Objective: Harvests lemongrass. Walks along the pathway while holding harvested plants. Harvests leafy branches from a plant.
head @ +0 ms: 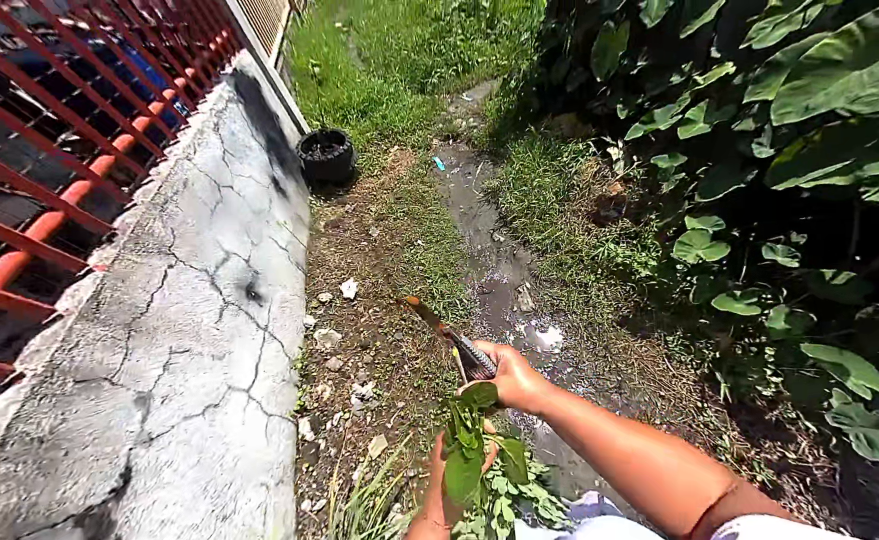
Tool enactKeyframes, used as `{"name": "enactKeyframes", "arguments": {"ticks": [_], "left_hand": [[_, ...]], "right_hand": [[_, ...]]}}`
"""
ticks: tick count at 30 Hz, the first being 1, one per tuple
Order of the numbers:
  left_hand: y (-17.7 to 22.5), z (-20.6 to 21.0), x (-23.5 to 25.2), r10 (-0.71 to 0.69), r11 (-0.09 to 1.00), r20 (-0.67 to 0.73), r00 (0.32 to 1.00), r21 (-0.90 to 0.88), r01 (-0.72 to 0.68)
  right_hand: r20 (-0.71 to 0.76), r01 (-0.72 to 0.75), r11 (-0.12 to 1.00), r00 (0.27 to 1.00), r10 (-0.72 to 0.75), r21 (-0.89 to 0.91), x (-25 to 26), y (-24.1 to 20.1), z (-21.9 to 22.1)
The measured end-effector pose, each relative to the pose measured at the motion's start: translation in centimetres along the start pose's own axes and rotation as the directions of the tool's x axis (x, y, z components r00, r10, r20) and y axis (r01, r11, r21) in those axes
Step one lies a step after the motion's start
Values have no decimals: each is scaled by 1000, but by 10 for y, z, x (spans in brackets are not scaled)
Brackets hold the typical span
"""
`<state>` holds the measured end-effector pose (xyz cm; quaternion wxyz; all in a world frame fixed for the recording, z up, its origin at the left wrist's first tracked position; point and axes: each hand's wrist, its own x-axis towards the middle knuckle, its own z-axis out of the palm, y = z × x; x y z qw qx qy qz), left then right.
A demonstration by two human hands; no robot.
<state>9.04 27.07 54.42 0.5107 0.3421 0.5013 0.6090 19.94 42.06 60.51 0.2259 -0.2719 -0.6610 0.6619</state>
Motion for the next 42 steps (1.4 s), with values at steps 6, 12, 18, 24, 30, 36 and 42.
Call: {"name": "enactKeyframes", "arguments": {"ticks": [6, 12, 18, 24, 30, 36, 42], "left_hand": [[-1, -24, 11, 41, 999, 94, 995, -30, -38], [1, -83, 44, 230, 961, -107, 967, 183, -208], [15, -120, 71, 293, 938, -388, 874, 296, -183], [46, -84, 138, 325, 931, -515, 793, 323, -172], [93, -29, 232, 491, 847, -648, 582, 199, -492], [92, 7, 296, 402, 836, -756, 517, 72, -544], [81, 16, 384, 352, 862, -810, 469, 85, -500]], "right_hand": [[-246, -39, 995, 967, 60, 88, -31, -10, -4], [-592, -231, 973, 785, 182, -8, -97, 56, -76], [-779, -646, 753, 407, 477, 124, -243, 153, -165], [-749, -754, 502, 20, 662, 424, -328, 215, -228], [-742, -820, 466, 77, 665, 333, -322, 231, -315], [-765, -820, 497, 119, 633, 283, -277, 223, -381], [-735, -810, 521, 177, 654, 269, -221, 235, -415]]}}
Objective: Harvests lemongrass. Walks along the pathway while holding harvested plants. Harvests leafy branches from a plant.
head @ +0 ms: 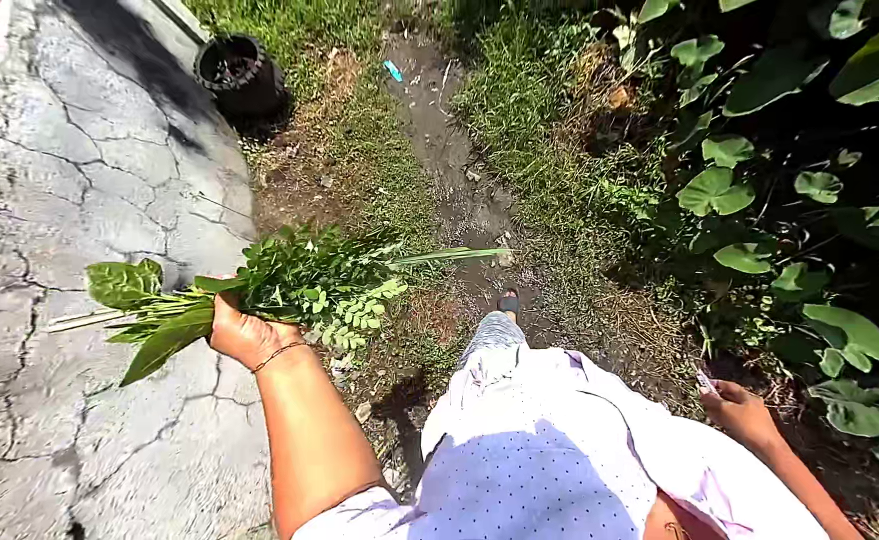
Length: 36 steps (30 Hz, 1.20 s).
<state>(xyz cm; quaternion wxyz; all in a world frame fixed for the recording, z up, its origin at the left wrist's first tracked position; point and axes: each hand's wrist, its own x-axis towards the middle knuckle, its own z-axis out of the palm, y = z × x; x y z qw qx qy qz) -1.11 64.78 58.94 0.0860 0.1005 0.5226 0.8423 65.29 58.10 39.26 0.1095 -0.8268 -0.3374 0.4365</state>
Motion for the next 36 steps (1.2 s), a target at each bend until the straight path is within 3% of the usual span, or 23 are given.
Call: {"name": "enactKeyframes", "arguments": {"ticks": [4, 8, 11, 14, 18, 23, 26, 30, 33, 36], "left_hand": [[-61, 73, 31, 9, 1000, 20, 1000, 10, -9], [-146, 191, 66, -64, 997, 120, 991, 58, 57], [-204, 300, 89, -177, 982, 208, 962, 102, 159], [-230, 400, 108, -222, 973, 325, 919, 128, 190], [-249, 481, 149, -203, 979, 413, 888, 62, 195], [-257, 530, 198, -252, 954, 326, 911, -71, 290], [-268, 534, 231, -143, 980, 364, 920, -79, 183], [-282, 540, 263, -1, 1000, 451, 892, -6, 5], [-292, 565, 278, -2, 995, 487, 873, 88, -46], [-306, 607, 290, -85, 970, 487, 869, 240, -40]], "right_hand": [[2, -56, 998, 998, 56, 34, 38, -54, 14], [-75, -102, 988, 991, 112, 117, 104, -135, 26], [-117, -142, 984, 981, 154, 103, 155, -227, 28], [-130, -99, 993, 986, 106, 62, 207, -328, 24], [-155, 35, 987, 988, -11, 155, 237, -439, 31], [-115, 73, 940, 993, -36, 332, 254, -530, 32], [-89, 130, 910, 991, -102, 395, 280, -600, 27], [-84, 252, 800, 965, -247, 545, 339, -729, 39], [-41, 309, 719, 930, -364, 623, 388, -846, 65], [-2, 476, 683, 821, -571, 554, 403, -952, 96]]}}
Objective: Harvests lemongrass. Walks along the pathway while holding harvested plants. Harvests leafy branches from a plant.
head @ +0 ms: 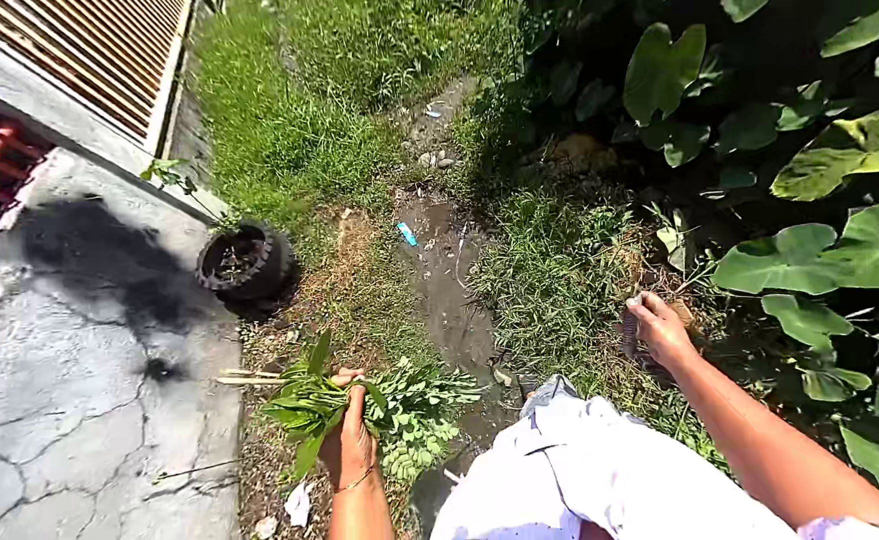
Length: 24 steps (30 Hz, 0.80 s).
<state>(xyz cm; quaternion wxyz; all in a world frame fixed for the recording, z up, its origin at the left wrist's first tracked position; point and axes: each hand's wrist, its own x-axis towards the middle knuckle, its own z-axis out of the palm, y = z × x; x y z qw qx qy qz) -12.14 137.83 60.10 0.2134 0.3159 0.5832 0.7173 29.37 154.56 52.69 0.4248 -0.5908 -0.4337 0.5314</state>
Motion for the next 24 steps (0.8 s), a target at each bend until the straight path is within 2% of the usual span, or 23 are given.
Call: {"name": "enactKeyframes", "arguments": {"ticks": [2, 5, 9, 16, 18, 24], "left_hand": [[0, 29, 28, 11, 996, -28, 1000, 87, -9], [1, 73, 66, 43, 985, 3, 999, 168, -43], [-19, 113, 102, 26, 993, 83, 996, 117, -35], [-69, 167, 196, -62, 994, 204, 977, 95, 43], [-83, 180, 233, -127, 991, 256, 958, 76, 111], [-109, 213, 360, -130, 991, 375, 918, 62, 115]], "right_hand": [[157, 137, 987, 980, -122, -88, 35, -36, 43], [386, 307, 940, 893, -231, -148, 74, -86, 100], [546, 367, 928, 792, -272, -70, 114, -130, 171], [668, 317, 949, 704, -242, 9, 173, -192, 274], [651, 324, 946, 712, -264, 30, 196, -196, 297], [591, 271, 962, 778, -214, -9, 283, -232, 370]]}}
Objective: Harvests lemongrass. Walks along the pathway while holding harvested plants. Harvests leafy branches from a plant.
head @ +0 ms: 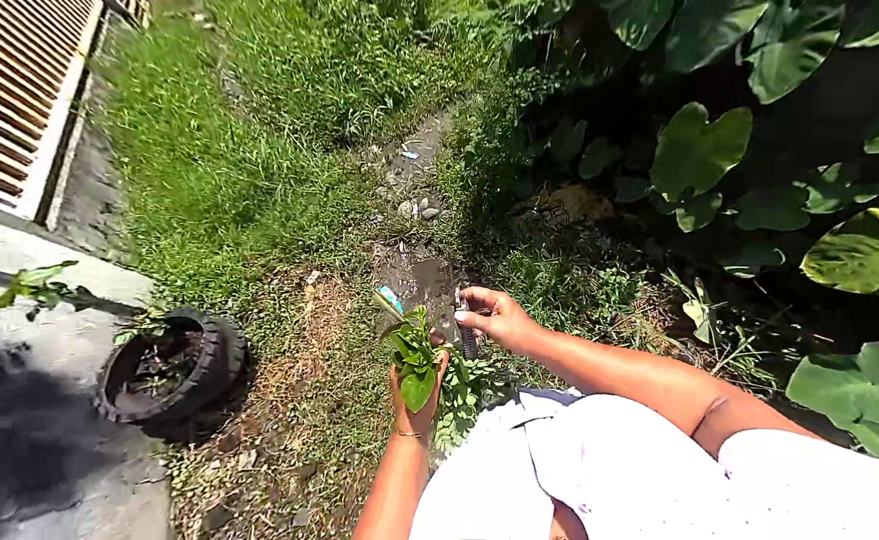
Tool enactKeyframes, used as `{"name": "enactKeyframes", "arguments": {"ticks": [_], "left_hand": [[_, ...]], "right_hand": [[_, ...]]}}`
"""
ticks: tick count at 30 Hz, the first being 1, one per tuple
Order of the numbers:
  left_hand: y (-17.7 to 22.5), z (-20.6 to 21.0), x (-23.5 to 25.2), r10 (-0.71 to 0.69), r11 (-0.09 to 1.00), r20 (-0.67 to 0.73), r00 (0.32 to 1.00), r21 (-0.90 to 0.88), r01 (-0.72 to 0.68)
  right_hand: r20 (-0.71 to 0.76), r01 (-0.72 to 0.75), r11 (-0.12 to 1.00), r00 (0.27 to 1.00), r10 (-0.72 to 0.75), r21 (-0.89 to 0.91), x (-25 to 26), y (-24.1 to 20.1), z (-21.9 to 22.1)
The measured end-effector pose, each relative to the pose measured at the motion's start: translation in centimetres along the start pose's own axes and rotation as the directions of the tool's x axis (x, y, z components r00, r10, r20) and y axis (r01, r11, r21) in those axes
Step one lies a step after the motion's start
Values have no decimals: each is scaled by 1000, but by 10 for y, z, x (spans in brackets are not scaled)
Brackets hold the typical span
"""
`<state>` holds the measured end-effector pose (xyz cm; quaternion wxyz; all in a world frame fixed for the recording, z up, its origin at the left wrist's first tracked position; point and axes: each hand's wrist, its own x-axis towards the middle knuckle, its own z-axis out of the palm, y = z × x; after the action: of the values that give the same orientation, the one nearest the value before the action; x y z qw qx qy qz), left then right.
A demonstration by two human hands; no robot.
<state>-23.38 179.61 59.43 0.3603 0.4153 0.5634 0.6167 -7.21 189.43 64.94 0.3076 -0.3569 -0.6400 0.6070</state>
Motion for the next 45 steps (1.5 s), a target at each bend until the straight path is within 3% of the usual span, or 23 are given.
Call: {"name": "enactKeyframes", "arguments": {"ticks": [3, 8, 12, 17, 21, 26, 33, 39, 42, 45], "left_hand": [[-2, -9, 54, -47, 999, 34, 998, -11, 47], [-3, -10, 130, -196, 960, 120, 973, 226, 165], [-10, 15, 169, -345, 934, 203, 916, -26, 357], [-19, 48, 218, -206, 977, 184, 961, 83, 194], [-18, 71, 256, -106, 989, 99, 989, 110, 95], [-8, 104, 295, -56, 993, 48, 997, 107, 51], [-12, 121, 344, -66, 976, 8, 998, 209, 63], [-22, 87, 421, 35, 993, -48, 998, 114, -29], [-21, 59, 450, 67, 986, -112, 991, 157, -49], [-19, 27, 475, 90, 968, -192, 977, 248, -40]], "right_hand": [[-18, 34, 999, 999, -34, 11, 57, -5, 3], [-106, 113, 993, 989, -107, 47, 121, 6, -6], [-180, 104, 990, 980, -86, 93, 148, 13, -31], [-198, 143, 982, 973, -117, 123, 197, 17, -67], [-118, 176, 973, 980, -159, 152, 239, 5, -102], [-35, 207, 958, 978, -204, 199, 279, -10, -145], [-33, 233, 951, 972, -232, 202, 321, -9, -176], [-39, 86, 995, 996, -84, 46, 346, 15, -214], [-50, -188, 982, 981, 187, -17, 341, 43, -248], [-173, -437, 899, 885, 432, 5, 331, 82, -279]]}}
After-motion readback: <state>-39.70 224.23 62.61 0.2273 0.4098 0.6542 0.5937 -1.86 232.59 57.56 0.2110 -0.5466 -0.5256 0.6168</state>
